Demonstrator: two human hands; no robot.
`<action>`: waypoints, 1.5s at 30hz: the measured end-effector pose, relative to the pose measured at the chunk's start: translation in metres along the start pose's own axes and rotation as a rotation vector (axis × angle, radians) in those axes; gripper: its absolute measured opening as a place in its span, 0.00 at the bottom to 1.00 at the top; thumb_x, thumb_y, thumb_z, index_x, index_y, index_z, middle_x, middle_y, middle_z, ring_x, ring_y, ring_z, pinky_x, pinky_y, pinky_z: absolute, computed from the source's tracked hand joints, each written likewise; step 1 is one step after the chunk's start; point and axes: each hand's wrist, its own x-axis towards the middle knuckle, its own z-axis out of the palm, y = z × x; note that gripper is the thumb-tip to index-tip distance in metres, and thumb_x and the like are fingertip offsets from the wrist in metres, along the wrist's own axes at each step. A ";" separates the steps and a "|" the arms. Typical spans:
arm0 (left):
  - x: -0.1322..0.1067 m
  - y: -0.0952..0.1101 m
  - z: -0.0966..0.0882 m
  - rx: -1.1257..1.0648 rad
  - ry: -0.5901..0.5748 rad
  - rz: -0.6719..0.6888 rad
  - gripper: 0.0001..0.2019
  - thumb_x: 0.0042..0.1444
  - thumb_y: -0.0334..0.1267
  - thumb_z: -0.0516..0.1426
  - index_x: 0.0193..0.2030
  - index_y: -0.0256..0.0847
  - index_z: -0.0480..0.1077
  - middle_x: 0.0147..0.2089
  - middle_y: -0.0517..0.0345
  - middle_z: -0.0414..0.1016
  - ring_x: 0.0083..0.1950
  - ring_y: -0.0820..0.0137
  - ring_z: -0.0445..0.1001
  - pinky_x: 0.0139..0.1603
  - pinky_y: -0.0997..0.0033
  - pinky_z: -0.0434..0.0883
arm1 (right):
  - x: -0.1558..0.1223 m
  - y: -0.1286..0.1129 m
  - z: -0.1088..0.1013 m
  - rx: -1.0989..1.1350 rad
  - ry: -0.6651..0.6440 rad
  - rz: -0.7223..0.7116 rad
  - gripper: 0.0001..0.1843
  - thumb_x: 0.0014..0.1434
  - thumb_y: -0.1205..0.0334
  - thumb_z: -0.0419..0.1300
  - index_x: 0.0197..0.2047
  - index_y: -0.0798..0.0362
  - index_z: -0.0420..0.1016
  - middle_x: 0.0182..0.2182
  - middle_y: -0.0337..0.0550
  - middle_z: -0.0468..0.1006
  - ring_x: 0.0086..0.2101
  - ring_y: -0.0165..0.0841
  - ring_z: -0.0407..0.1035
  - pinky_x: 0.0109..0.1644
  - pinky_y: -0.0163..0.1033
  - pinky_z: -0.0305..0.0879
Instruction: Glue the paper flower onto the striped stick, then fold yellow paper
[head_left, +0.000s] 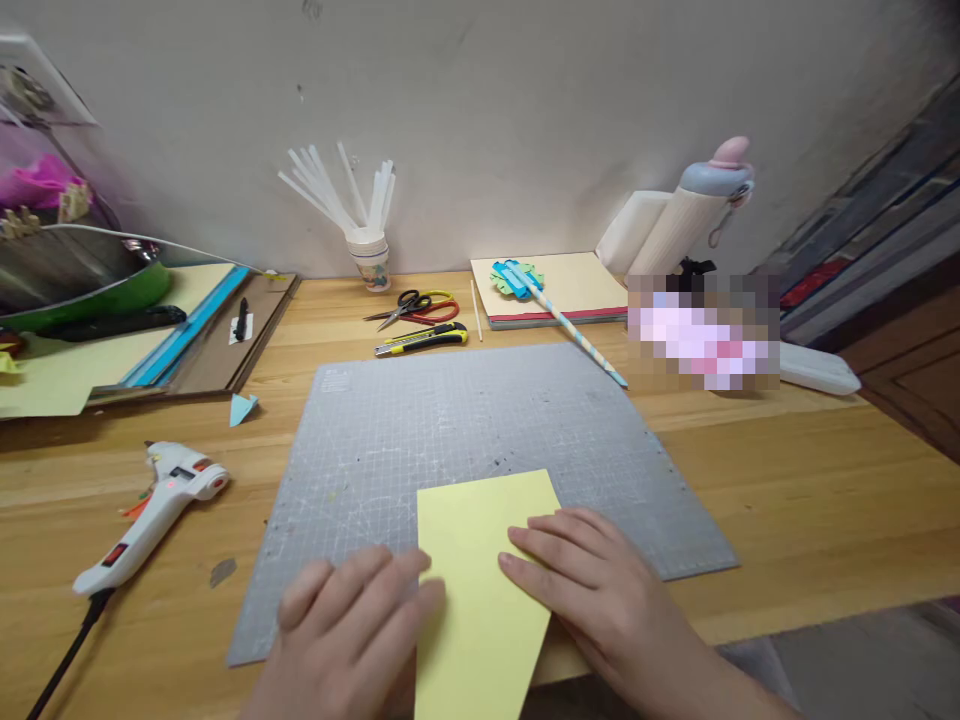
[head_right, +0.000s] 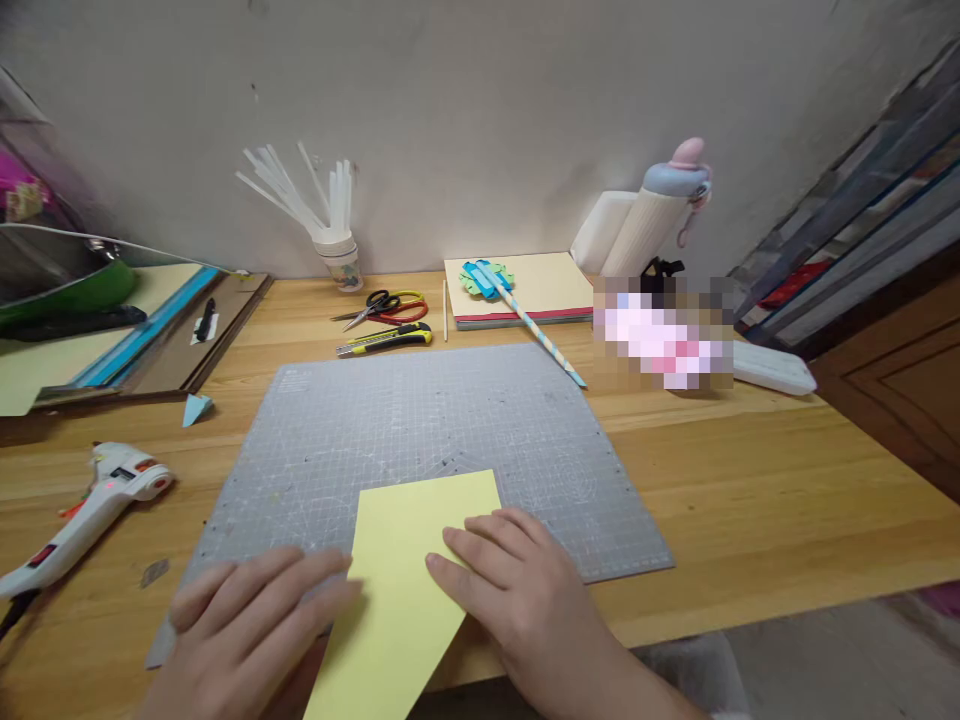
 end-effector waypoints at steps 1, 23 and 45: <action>0.005 -0.004 0.001 -0.014 -0.059 0.006 0.11 0.60 0.37 0.52 0.47 0.50 0.72 0.46 0.64 0.77 0.47 0.69 0.70 0.45 0.68 0.61 | 0.002 0.002 0.002 -0.001 -0.010 0.008 0.17 0.63 0.71 0.49 0.49 0.49 0.74 0.45 0.42 0.78 0.43 0.35 0.69 0.47 0.44 0.66; 0.016 -0.003 0.011 -0.183 -0.192 -0.327 0.05 0.58 0.34 0.52 0.38 0.45 0.69 0.36 0.61 0.73 0.41 0.65 0.66 0.41 0.63 0.55 | -0.002 0.018 -0.005 0.067 -0.263 0.400 0.06 0.63 0.62 0.52 0.38 0.50 0.70 0.39 0.44 0.72 0.41 0.37 0.67 0.44 0.45 0.63; 0.042 -0.003 0.016 -0.167 -0.383 -0.683 0.11 0.56 0.43 0.57 0.25 0.43 0.70 0.32 0.61 0.70 0.39 0.65 0.65 0.41 0.61 0.52 | 0.044 0.026 -0.016 0.063 -0.541 0.466 0.15 0.63 0.56 0.51 0.27 0.50 0.69 0.32 0.41 0.71 0.33 0.34 0.66 0.38 0.40 0.58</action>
